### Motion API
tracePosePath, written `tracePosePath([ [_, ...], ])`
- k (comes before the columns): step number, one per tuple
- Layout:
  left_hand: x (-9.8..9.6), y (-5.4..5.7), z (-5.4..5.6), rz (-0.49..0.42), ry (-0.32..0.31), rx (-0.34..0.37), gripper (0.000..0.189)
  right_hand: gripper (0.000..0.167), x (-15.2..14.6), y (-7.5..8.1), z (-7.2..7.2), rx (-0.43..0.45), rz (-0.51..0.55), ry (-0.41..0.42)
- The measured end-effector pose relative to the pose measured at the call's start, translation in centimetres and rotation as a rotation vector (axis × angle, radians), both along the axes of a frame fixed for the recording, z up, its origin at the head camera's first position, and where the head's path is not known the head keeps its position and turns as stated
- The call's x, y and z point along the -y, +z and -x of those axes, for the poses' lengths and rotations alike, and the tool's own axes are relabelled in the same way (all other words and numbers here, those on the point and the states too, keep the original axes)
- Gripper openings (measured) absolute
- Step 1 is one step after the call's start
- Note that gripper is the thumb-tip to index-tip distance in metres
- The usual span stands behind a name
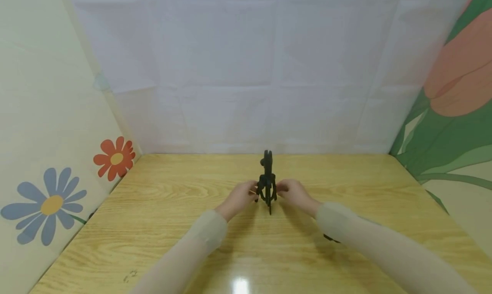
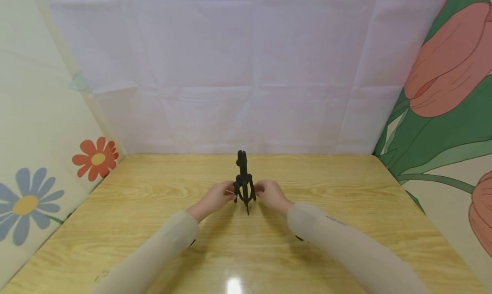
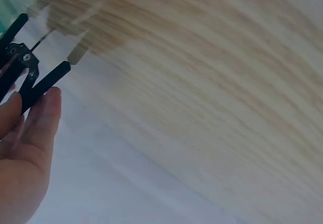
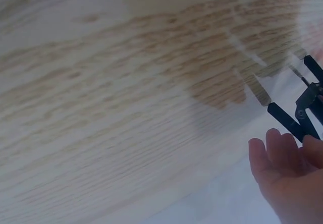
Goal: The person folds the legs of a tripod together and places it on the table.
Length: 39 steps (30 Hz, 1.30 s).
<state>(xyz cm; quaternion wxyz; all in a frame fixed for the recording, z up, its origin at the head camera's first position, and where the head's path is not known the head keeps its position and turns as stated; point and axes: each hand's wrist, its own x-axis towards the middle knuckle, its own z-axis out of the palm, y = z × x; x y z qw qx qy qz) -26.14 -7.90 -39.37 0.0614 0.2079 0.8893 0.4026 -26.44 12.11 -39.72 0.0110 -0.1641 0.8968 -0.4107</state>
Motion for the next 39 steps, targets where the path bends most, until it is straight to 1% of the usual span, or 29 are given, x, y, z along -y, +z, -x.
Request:
tracePosePath([
  [5,0.0,-0.2,0.7,0.037,-0.018,-0.074,0.02,0.015,0.1,-0.1,0.2,0.02,0.002,-0.009],
  [7,0.1,-0.2,1.0,0.042,-0.044,-0.106,0.015,0.015,0.1,-0.1,0.2,0.027,0.002,-0.013],
  [8,0.2,-0.2,1.1,0.041,-0.058,-0.109,0.014,0.014,0.1,-0.2,0.2,0.029,0.003,-0.014],
  [9,0.4,-0.3,1.4,0.034,-0.085,-0.13,0.013,0.014,0.1,-0.2,0.1,0.031,0.004,-0.014],
  [10,0.5,-0.3,1.5,0.038,-0.098,-0.136,0.013,0.014,0.1,-0.2,0.1,0.035,0.004,-0.013],
  [12,0.7,-0.1,1.6,0.039,-0.128,-0.134,0.014,0.014,0.1,-0.2,0.0,0.035,0.009,-0.007],
  [14,0.8,0.0,1.9,0.046,-0.142,-0.112,0.014,0.014,0.0,-0.2,0.0,0.035,0.013,0.004],
  [15,0.8,0.1,2.0,0.055,-0.143,-0.106,0.014,0.015,0.0,-0.2,0.0,0.035,0.015,0.015],
  [17,0.7,0.3,2.0,0.067,-0.134,-0.067,0.015,0.016,0.0,-0.1,0.0,0.032,0.015,0.04],
  [22,0.6,0.3,2.3,0.073,-0.13,-0.025,0.014,0.019,-0.2,-0.2,0.0,-0.002,-0.003,0.111],
  [27,0.4,0.3,2.4,0.057,-0.121,-0.013,0.013,0.013,-0.4,-0.4,-0.1,-0.043,-0.031,0.153],
  [32,0.4,-0.1,2.6,0.043,-0.127,-0.016,0.013,0.009,-0.4,-0.7,0.1,-0.086,-0.07,0.187],
  [35,0.3,-0.2,2.5,0.032,-0.126,-0.005,0.014,0.011,-0.5,-0.9,0.2,-0.114,-0.088,0.214],
  [39,0.3,-0.1,2.5,0.013,-0.129,0.02,0.015,0.017,-0.4,-1.1,0.3,-0.144,-0.087,0.235],
])
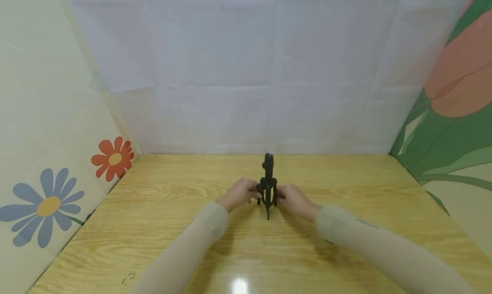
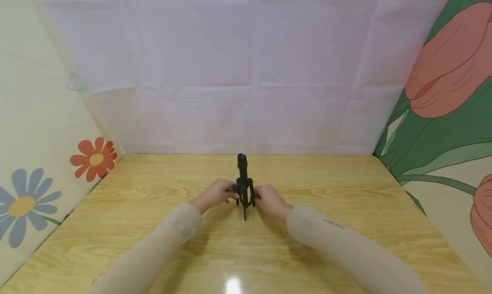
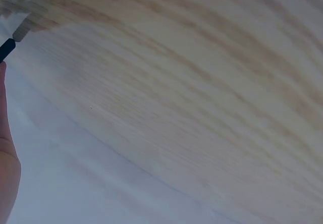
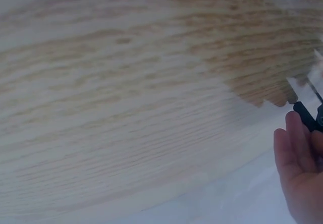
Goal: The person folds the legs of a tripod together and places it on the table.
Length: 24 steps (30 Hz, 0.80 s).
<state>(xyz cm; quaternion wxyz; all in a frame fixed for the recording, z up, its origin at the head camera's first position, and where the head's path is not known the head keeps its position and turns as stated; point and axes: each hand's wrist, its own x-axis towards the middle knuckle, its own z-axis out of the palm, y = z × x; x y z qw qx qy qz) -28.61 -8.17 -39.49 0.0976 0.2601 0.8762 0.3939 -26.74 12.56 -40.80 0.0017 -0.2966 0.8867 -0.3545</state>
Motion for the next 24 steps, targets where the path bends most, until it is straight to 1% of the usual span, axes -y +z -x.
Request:
tracePosePath([
  [3,-0.06,0.02,0.05,0.002,-0.007,0.011,0.014,0.018,-0.02,-0.08,0.01,-0.024,-0.001,0.008],
  [8,-0.06,0.14,0.05,0.014,-0.022,0.008,0.013,0.019,-0.07,-0.1,-0.04,-0.041,-0.003,0.018],
  [10,-0.05,0.19,0.02,0.014,-0.026,0.007,0.013,0.02,-0.06,-0.12,-0.02,-0.026,0.01,0.017],
  [15,-0.12,0.3,-0.13,0.014,-0.017,0.01,0.014,0.022,0.02,-0.28,0.1,-0.017,0.025,0.007],
  [19,-0.13,0.3,-0.22,0.018,-0.007,0.014,0.014,0.022,0.14,-0.34,0.13,-0.034,0.015,-0.005],
  [24,-0.07,0.16,-0.12,0.019,-0.01,0.008,0.014,0.02,0.26,-0.34,0.07,-0.051,0.015,-0.001],
])
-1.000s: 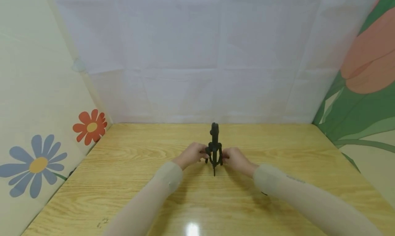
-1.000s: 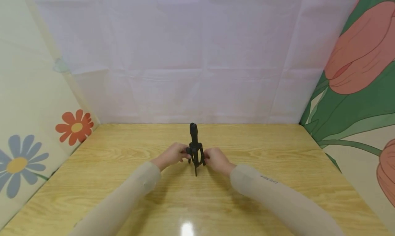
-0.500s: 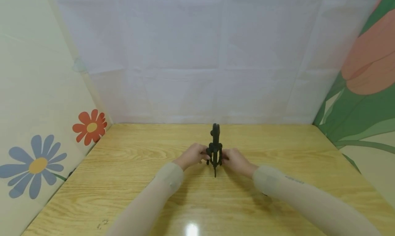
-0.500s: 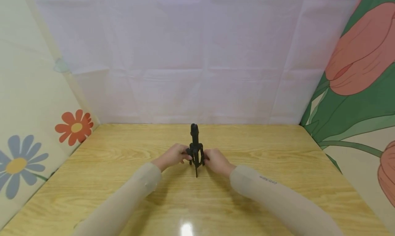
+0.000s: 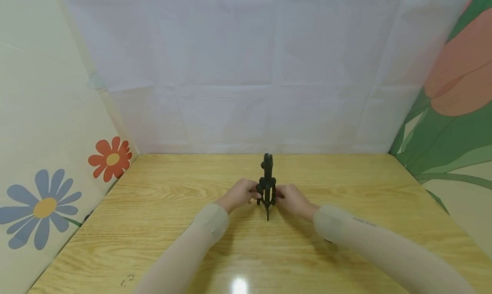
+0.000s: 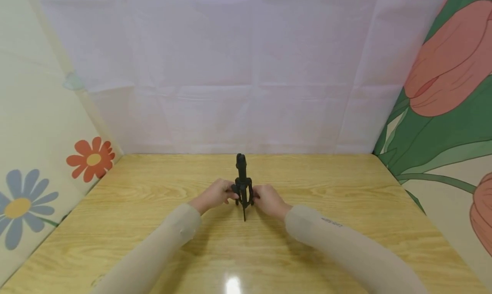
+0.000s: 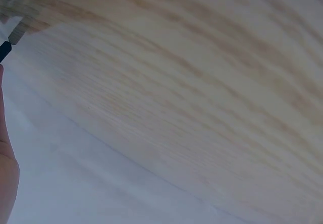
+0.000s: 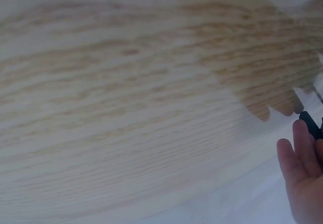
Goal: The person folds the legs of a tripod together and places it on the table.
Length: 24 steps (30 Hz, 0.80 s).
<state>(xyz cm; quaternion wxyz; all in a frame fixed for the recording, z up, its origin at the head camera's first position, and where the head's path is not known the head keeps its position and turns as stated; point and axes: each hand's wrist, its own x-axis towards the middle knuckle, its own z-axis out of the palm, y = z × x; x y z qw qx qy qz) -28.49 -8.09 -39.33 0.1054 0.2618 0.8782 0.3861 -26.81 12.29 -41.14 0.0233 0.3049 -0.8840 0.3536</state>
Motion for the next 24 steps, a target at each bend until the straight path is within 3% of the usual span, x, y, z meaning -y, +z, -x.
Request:
tracePosePath([
  [8,0.2,-0.19,0.2,0.017,-0.006,-0.005,0.012,0.016,-0.16,-0.28,0.07,-0.083,-0.029,0.01],
  [24,0.27,-0.06,0.28,0.036,-0.028,-0.029,0.011,0.016,0.34,-0.45,-0.11,-0.124,-0.061,-0.037],
])
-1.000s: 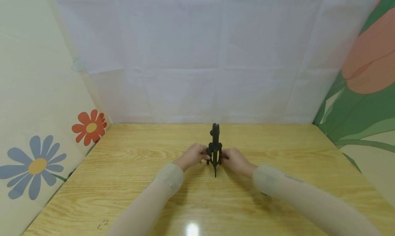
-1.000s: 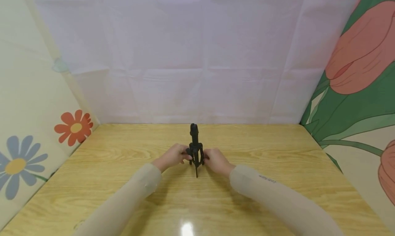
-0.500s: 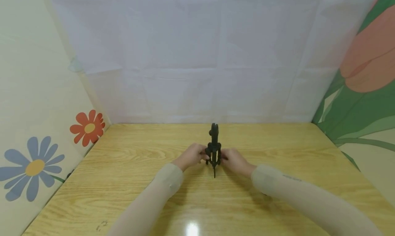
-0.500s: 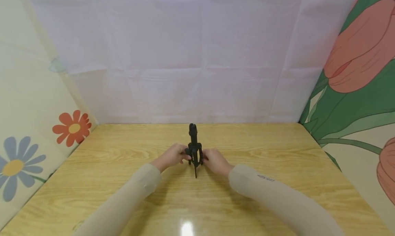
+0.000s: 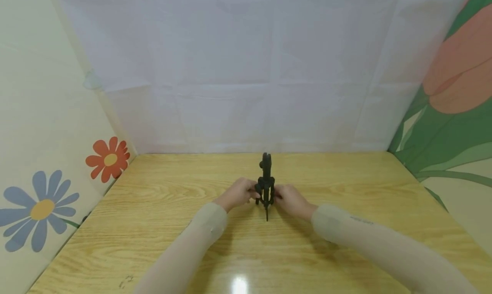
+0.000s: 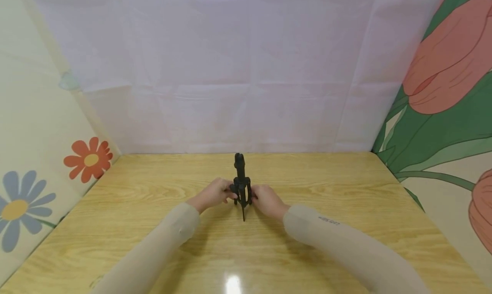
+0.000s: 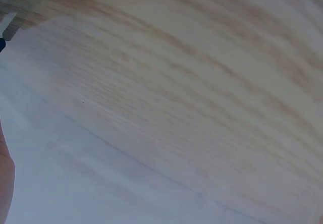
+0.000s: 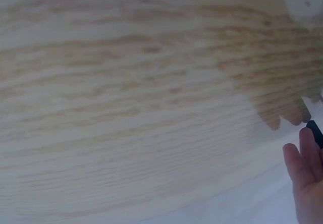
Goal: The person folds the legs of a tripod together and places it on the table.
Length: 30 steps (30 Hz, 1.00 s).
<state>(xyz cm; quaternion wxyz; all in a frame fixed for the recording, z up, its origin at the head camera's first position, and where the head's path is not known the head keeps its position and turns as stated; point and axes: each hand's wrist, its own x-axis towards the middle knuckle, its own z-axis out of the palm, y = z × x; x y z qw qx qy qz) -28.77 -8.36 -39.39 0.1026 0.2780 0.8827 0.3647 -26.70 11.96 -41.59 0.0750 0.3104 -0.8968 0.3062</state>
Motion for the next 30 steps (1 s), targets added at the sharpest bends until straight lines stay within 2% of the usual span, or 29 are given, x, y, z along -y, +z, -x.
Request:
tracePosePath([
  [11,-0.14,-0.24,0.11,0.021,0.011,-0.044,0.008,0.012,0.47,0.02,-0.38,0.048,0.042,-0.06],
  [22,-0.21,-0.21,-0.26,0.034,0.017,-0.083,0.01,0.014,0.75,0.01,-0.77,0.128,0.095,-0.057],
  [30,-0.15,-0.33,-0.29,0.037,0.0,-0.111,0.01,0.013,0.82,-0.09,-0.85,0.091,0.106,-0.048],
])
